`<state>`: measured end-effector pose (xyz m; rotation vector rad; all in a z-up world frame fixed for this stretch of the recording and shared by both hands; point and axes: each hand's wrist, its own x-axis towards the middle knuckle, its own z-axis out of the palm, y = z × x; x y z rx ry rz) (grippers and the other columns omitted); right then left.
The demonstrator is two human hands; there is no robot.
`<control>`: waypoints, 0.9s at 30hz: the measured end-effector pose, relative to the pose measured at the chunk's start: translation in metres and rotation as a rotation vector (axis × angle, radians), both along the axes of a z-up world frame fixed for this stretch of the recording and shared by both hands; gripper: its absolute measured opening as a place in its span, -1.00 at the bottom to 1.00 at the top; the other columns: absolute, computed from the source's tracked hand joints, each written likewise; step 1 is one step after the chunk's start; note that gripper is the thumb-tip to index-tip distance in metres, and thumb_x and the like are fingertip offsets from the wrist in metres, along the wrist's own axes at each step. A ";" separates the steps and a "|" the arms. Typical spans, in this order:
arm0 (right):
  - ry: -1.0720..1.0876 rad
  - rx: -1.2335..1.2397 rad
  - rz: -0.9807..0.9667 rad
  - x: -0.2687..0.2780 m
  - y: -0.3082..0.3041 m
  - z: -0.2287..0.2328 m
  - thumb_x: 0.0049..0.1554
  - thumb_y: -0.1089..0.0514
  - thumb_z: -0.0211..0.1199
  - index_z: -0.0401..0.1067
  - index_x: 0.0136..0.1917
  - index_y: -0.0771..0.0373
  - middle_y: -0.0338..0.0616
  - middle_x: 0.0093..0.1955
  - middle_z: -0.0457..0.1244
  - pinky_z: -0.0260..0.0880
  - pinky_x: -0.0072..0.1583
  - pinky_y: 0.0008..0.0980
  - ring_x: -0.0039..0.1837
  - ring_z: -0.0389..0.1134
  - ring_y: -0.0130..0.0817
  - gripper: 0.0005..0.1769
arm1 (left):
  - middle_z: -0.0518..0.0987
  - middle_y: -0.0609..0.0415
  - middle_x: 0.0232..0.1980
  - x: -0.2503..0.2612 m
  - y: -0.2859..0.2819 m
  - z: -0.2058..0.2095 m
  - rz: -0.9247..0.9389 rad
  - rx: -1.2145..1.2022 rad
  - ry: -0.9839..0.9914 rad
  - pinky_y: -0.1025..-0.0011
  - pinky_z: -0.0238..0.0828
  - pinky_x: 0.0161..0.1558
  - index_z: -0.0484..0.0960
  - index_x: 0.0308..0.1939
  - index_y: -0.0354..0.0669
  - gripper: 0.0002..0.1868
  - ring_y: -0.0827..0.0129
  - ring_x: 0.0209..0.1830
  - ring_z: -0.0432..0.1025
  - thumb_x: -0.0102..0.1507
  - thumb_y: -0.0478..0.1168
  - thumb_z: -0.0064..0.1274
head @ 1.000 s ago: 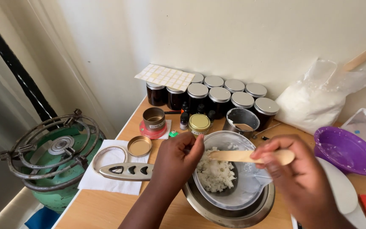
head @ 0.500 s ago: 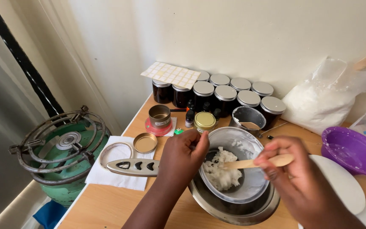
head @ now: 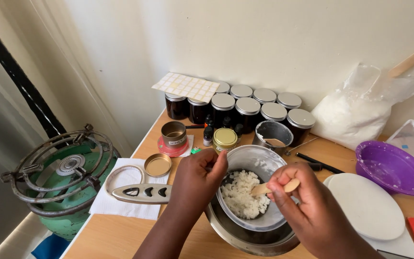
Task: The person pours wax flakes into a metal pot, stirs them with a wooden stick, and then lights a portable gas stove to melt the wax.
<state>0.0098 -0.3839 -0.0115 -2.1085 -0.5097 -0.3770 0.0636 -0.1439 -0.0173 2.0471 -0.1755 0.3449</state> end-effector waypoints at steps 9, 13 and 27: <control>-0.027 0.220 0.004 -0.014 -0.022 0.032 0.29 0.26 0.14 0.41 0.08 0.35 0.02 -0.03 0.44 0.79 -0.04 -0.41 -0.03 0.58 -0.30 -0.87 | 0.26 0.22 -0.62 -0.001 -0.001 -0.002 -0.006 0.002 -0.058 0.33 -0.04 -0.44 0.32 -0.60 -0.05 -0.47 0.50 -0.55 0.12 0.44 -0.04 0.08; 0.058 0.331 -0.102 -0.020 -0.024 0.034 0.32 0.24 0.16 0.36 0.11 0.35 0.11 -0.15 0.47 0.56 -0.17 -0.35 -0.23 0.46 -0.26 -0.86 | 0.19 0.22 -0.62 0.001 -0.001 -0.007 -0.003 0.018 -0.099 0.30 -0.05 -0.44 0.24 -0.59 -0.04 -0.45 0.47 -0.55 0.09 0.44 -0.03 0.08; -0.061 0.146 -0.031 -0.007 0.013 -0.006 0.29 0.12 0.19 0.32 0.02 0.22 -0.09 0.00 0.42 0.81 0.04 -0.43 -0.07 0.71 -0.33 -0.86 | 0.18 0.24 -0.60 -0.001 0.000 -0.003 -0.037 -0.020 -0.078 0.33 -0.07 -0.42 0.25 -0.58 -0.05 -0.45 0.50 -0.53 0.07 0.45 -0.06 0.09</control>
